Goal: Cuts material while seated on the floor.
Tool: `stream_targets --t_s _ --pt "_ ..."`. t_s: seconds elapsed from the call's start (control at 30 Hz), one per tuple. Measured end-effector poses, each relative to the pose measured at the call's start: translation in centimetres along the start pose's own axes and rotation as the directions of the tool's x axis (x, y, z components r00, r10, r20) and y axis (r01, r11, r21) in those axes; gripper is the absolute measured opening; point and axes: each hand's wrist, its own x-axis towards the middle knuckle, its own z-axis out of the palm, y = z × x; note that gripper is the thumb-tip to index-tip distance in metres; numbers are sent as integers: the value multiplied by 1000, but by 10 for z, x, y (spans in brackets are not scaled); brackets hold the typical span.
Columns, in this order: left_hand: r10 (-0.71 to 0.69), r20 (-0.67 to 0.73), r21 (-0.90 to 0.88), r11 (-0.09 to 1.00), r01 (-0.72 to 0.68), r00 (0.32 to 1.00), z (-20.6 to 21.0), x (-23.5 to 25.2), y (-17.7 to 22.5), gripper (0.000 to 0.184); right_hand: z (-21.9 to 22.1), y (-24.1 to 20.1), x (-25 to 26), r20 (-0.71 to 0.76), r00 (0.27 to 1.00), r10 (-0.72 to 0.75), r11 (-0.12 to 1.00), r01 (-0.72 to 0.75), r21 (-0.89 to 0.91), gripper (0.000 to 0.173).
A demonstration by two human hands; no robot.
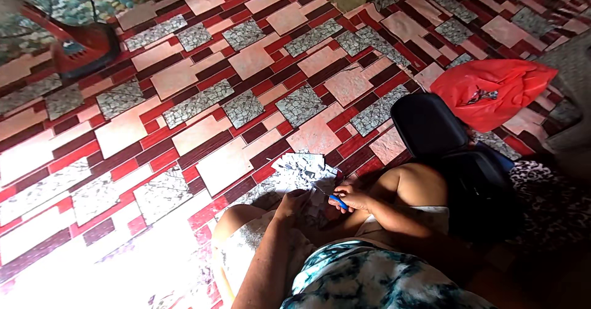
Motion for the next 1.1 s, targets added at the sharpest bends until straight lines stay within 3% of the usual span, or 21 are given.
stream_targets --t_s 0.47,0.63,0.87,1.1 --pt "-22 -1 16 1000 22 1000 3 2 0 12 1 2 3 34 999 -28 1000 28 -10 31" --pt "6 26 46 999 -7 1000 0 4 -2 13 1 3 2 1 991 -135 991 135 -14 27" --pt "-1 -19 14 1000 1 1000 1 2 0 13 1 2 2 30 1000 -2 1000 1 8 29" --pt "-7 -2 41 999 7 1000 1 4 -1 12 2 2 4 48 999 -26 999 28 -44 30"
